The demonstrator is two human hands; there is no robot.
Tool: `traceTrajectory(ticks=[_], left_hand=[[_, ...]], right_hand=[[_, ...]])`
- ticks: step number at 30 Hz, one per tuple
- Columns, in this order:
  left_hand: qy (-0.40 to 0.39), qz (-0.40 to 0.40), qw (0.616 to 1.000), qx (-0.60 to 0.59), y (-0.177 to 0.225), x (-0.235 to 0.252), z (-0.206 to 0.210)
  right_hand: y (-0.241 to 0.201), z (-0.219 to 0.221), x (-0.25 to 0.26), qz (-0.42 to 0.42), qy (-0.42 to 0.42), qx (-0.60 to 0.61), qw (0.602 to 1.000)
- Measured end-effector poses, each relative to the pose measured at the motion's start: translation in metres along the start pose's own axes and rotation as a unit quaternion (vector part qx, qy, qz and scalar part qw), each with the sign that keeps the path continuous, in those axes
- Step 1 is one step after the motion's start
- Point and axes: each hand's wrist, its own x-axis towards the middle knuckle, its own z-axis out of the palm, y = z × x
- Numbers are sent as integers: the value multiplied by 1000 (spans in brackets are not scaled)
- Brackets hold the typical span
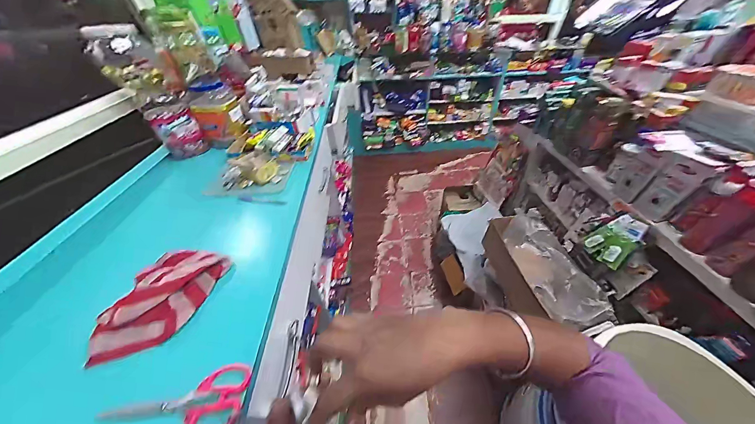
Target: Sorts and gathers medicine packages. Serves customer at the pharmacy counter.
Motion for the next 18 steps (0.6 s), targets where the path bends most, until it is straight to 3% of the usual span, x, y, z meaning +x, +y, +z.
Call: traceTrajectory(ticks=[3,10,18], left_hand=[[-19,-2,998,-68,1,15,5],[-122,28,970,-209,-17,60,22],[-89,63,955,-274,-32,40,16]], right_hand=[[25,0,-6,-60,38,10,997],[76,23,-8,-100,80,64,990],[74,40,4,-180,86,63,978]])
